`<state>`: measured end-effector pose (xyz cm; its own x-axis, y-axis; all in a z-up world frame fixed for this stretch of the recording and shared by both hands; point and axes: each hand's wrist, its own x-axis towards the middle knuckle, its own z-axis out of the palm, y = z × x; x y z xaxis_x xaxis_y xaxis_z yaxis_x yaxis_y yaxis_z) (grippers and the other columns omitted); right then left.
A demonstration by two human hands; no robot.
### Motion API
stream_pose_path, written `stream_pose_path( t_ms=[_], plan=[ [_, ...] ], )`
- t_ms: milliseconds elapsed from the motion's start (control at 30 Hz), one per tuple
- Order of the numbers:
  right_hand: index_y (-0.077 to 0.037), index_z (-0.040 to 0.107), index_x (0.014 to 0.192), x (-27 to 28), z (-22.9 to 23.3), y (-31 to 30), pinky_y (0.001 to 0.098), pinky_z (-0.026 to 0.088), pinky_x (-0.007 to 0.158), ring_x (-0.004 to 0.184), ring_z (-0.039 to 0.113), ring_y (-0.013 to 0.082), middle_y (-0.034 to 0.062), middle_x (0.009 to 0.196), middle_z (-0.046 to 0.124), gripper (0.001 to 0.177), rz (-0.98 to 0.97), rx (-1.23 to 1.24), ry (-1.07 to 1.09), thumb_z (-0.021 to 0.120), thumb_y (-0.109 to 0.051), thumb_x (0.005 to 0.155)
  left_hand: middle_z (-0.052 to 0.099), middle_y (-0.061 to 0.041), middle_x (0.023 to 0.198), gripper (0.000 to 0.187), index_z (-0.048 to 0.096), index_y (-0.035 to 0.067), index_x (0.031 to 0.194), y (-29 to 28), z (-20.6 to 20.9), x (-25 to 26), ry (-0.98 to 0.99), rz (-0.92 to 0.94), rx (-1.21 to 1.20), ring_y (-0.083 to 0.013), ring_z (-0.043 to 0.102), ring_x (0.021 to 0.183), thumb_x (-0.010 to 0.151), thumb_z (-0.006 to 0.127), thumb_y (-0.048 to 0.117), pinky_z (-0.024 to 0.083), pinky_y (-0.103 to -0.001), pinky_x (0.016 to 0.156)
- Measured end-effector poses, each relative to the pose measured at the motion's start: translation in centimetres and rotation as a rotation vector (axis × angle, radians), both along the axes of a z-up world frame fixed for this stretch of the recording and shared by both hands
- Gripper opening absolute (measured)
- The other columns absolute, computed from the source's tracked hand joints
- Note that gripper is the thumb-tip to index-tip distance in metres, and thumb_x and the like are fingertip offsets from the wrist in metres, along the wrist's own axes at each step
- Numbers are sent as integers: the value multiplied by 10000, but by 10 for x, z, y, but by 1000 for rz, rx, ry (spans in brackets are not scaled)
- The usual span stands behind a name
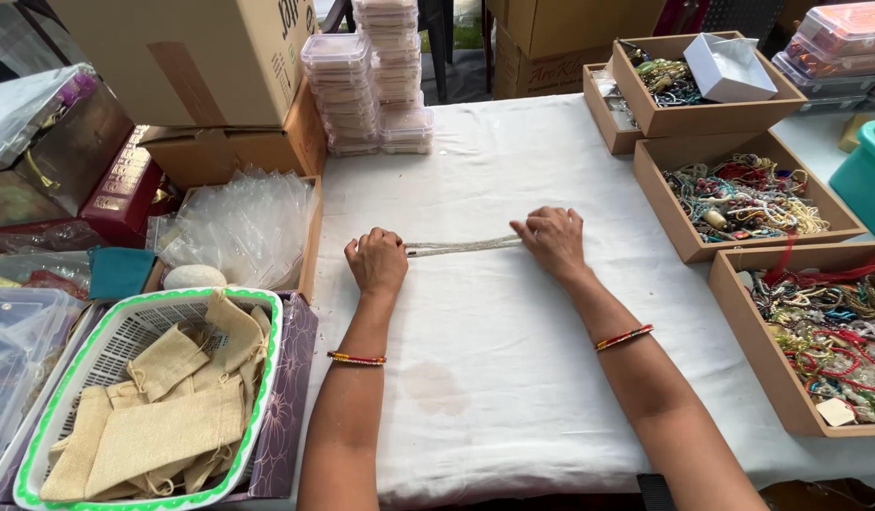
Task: The person sits at a table and packages jewelry items. They first straighten a silver necklace, place it in a clear plastic bag, and then put the bag into a small beige cloth pouch. They repeat this process with a gold necklace, straightening it before placing it in a plastic bag and then into a cloth pouch.
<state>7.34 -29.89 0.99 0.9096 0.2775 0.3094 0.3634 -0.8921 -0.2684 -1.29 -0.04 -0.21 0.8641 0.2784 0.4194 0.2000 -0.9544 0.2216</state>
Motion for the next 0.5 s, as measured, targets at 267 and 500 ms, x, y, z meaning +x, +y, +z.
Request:
stream_pose_path(
  t_ms=[267,500],
  plan=[
    [-187,783,926,4,0,-2,447,372,1082,1158,571,209,11,1142,699,199,9,146,118,782,-369,846,727,-22,978,173,803,139,908,-6,13,-8,34,27,26,-200,663,950,890,773,308,421,-411,999],
    [-163,793,869,-16,19,3,504,342,1135,1093,631,196,-9,1021,745,57,192,-91,-7,769,-214,864,729,-40,905,39,743,112,857,-7,-5,-3,18,-9,342,-178,700,816,875,723,85,523,-341,805]
  ],
)
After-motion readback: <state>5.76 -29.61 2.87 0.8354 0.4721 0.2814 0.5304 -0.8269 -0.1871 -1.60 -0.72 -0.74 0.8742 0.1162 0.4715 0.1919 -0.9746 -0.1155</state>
